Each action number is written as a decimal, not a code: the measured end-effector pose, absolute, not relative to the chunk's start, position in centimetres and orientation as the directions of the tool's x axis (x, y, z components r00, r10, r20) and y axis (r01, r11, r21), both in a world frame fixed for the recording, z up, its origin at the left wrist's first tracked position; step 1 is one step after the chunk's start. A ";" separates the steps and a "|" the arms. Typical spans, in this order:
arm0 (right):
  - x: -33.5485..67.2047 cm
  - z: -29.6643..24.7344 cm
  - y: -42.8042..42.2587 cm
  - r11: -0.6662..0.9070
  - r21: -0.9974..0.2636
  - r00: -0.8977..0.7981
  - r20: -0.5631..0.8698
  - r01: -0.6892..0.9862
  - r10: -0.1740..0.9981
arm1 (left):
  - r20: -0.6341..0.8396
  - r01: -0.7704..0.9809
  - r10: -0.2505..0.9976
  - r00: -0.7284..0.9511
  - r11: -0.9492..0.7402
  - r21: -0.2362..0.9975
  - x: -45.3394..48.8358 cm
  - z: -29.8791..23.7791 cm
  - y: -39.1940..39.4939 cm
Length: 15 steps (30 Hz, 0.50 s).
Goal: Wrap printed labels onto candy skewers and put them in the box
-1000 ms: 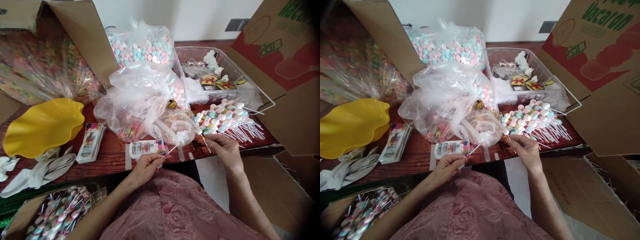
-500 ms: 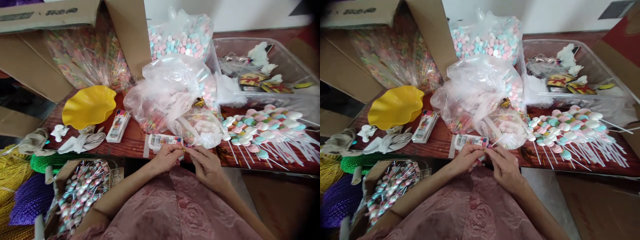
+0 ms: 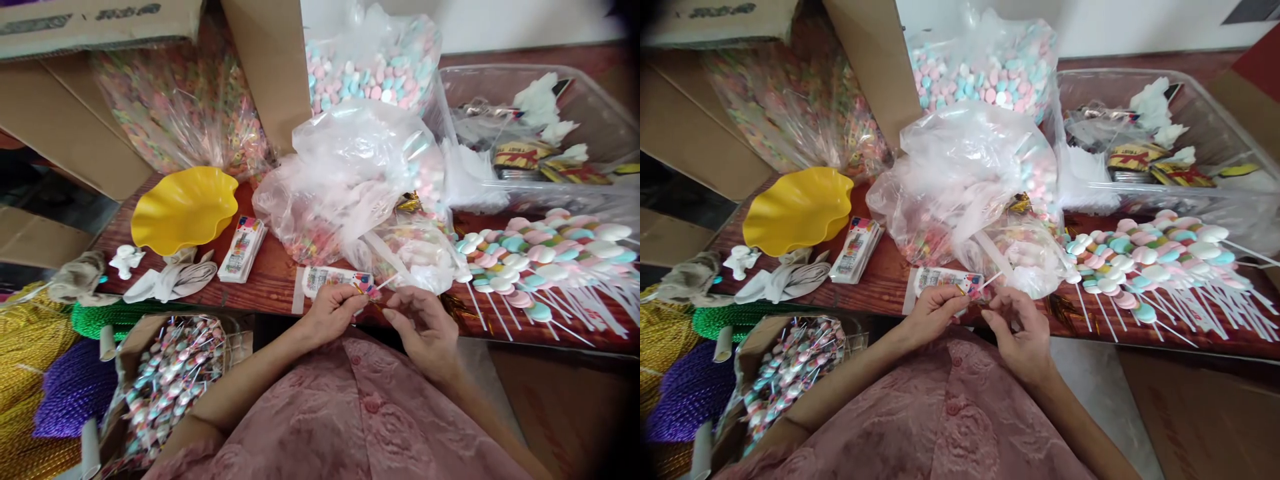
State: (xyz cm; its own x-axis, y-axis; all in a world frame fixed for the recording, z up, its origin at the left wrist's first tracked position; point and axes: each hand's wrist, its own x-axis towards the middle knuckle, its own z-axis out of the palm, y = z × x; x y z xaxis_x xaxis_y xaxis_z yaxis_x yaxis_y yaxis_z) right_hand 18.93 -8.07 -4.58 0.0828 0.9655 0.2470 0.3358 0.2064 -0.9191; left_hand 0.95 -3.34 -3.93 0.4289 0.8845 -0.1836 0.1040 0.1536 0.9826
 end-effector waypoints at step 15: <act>20.7 -4.5 -5.6 -0.042 -0.999 -0.550 -0.029 -0.010 0.834 | -0.547 0.065 0.571 0.612 0.653 0.754 1.2 -1.7 -3.6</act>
